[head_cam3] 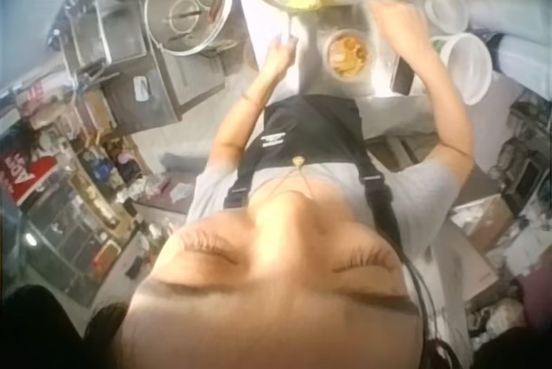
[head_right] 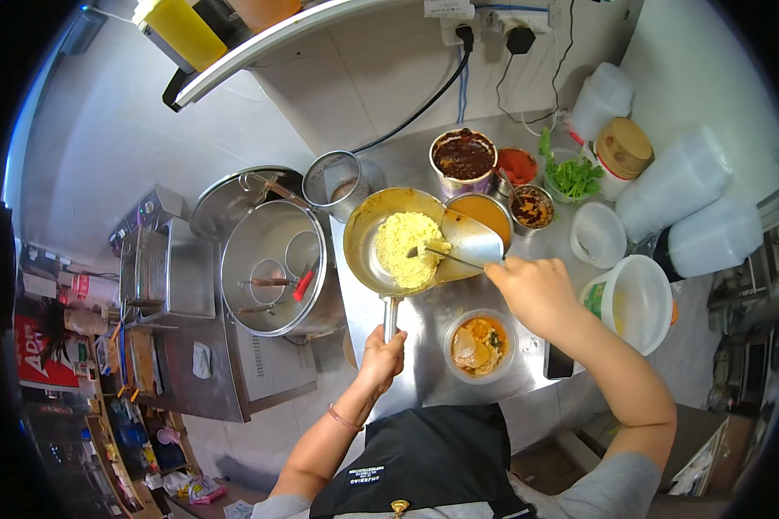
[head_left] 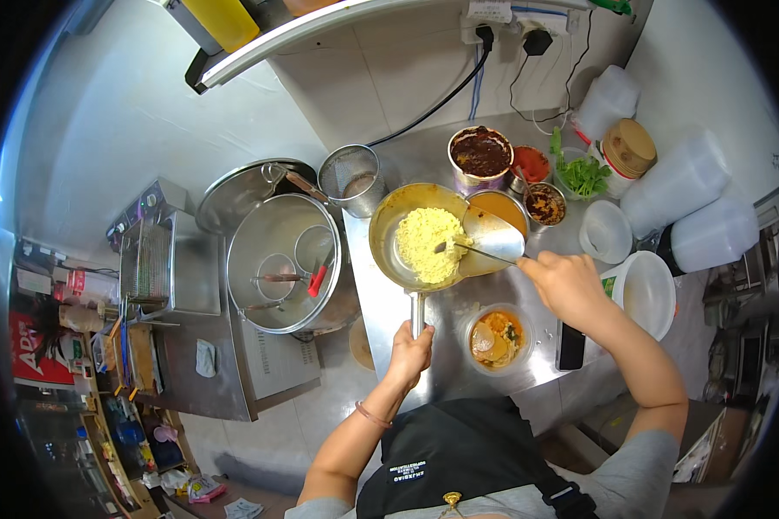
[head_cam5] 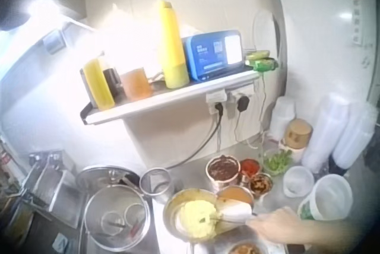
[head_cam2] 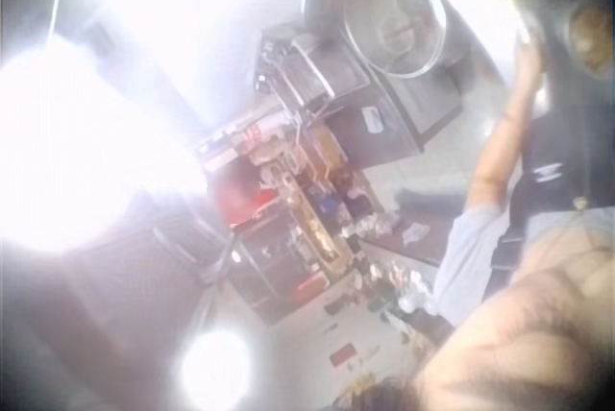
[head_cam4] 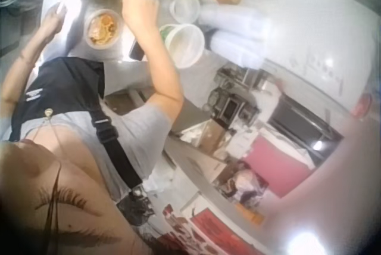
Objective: The person assembles a noodle dish by transferring cooked noodles into a bowl, adding sauce and toppings, and placing a lid on the container. They use a ladle, tongs, and a strainer to handle ingredients from multiple containers and a deep fryer.
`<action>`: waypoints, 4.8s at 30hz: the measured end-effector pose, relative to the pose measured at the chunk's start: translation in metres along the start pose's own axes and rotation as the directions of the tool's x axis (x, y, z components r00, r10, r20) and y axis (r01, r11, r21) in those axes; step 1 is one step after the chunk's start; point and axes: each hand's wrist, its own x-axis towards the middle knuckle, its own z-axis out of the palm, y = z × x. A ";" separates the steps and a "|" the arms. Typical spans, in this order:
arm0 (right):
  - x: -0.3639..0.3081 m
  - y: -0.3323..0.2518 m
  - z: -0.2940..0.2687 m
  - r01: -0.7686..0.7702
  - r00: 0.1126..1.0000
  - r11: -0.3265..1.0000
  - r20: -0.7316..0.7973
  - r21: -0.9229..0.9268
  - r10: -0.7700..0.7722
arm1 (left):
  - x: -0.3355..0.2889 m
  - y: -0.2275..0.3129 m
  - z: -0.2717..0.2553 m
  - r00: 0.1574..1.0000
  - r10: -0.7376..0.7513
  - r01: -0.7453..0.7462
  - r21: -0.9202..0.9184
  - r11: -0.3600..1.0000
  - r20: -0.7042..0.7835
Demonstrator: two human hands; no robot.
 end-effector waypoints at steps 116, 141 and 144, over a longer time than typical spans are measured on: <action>-0.060 0.158 0.063 -0.637 0.657 0.463 0.121 0.616 0.744 | -0.007 0.024 0.008 0.995 -0.092 0.091 0.012 0.996 0.027; 0.047 -0.045 0.069 0.006 0.955 0.977 0.290 0.213 -0.069 | -0.057 -0.014 -0.049 0.995 0.043 -0.042 0.019 0.999 -0.091; 0.063 -0.054 0.078 -0.091 0.983 0.946 0.178 0.311 0.036 | -0.052 -0.027 -0.059 0.994 0.062 -0.058 0.043 0.997 -0.089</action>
